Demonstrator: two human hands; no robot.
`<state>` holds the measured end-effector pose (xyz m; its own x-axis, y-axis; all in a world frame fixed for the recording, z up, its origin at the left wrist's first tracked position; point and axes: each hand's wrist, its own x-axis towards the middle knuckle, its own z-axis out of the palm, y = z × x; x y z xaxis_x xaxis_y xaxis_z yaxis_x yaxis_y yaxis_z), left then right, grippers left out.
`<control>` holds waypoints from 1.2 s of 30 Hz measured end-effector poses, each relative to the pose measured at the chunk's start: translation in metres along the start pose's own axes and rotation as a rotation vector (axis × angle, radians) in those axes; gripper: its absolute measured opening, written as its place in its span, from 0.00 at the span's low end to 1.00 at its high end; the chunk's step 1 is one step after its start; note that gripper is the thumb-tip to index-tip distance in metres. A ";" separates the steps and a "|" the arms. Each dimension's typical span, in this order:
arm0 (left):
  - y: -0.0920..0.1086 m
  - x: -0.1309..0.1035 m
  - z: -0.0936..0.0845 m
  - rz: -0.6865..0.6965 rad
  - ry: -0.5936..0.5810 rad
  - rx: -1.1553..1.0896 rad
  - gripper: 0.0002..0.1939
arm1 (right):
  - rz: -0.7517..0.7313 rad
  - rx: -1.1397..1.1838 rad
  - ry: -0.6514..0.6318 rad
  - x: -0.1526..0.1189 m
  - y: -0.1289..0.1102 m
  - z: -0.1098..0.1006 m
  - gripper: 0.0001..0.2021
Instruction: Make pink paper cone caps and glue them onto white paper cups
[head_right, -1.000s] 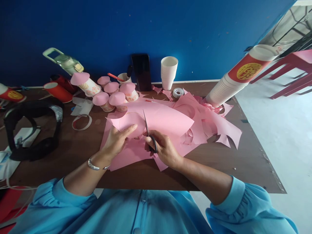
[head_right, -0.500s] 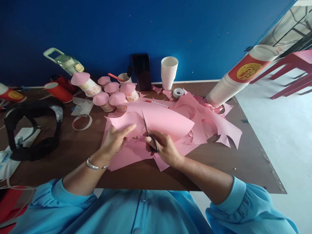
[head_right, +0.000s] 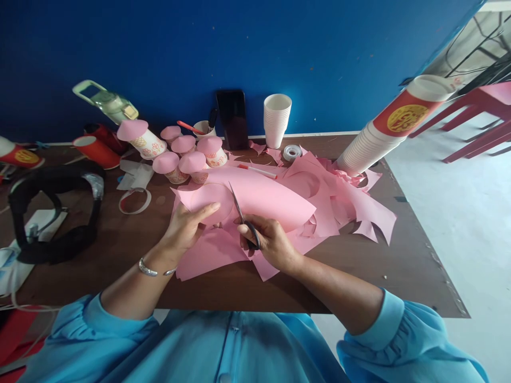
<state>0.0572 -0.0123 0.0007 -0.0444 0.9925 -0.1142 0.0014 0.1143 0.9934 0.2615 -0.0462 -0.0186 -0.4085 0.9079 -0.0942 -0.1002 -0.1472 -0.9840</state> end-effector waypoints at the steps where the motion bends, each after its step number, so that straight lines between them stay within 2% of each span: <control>1: -0.001 0.001 -0.001 -0.011 -0.012 -0.011 0.17 | 0.001 0.003 -0.006 0.000 0.000 0.000 0.26; 3: -0.001 0.002 -0.003 -0.011 -0.046 -0.031 0.18 | -0.001 0.015 -0.015 0.000 0.000 -0.001 0.26; 8: 0.010 0.003 -0.006 0.043 -0.120 -0.003 0.14 | 0.013 0.016 -0.027 0.000 0.000 -0.002 0.27; 11: 0.010 0.004 -0.008 0.011 -0.134 -0.052 0.16 | 0.013 0.019 -0.034 0.000 0.000 -0.003 0.28; 15: 0.004 0.006 -0.010 -0.029 -0.135 -0.089 0.20 | 0.012 0.022 -0.034 0.000 0.000 -0.002 0.27; 19: 0.002 0.006 -0.012 -0.049 -0.134 -0.105 0.17 | 0.003 0.021 -0.034 0.000 -0.001 -0.002 0.27; 27: 0.005 0.009 -0.015 -0.097 -0.142 -0.169 0.20 | 0.019 0.025 -0.044 0.001 -0.002 -0.001 0.27; 31: 0.008 0.010 -0.017 -0.125 -0.163 -0.158 0.18 | 0.026 0.030 -0.050 0.000 -0.002 -0.001 0.27; 36: 0.012 0.012 -0.021 -0.166 -0.146 -0.140 0.20 | 0.041 0.034 -0.054 0.000 -0.001 -0.002 0.28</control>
<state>0.0356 -0.0002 0.0119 0.1125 0.9575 -0.2655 -0.1323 0.2793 0.9510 0.2630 -0.0452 -0.0174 -0.4612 0.8785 -0.1249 -0.1125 -0.1975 -0.9738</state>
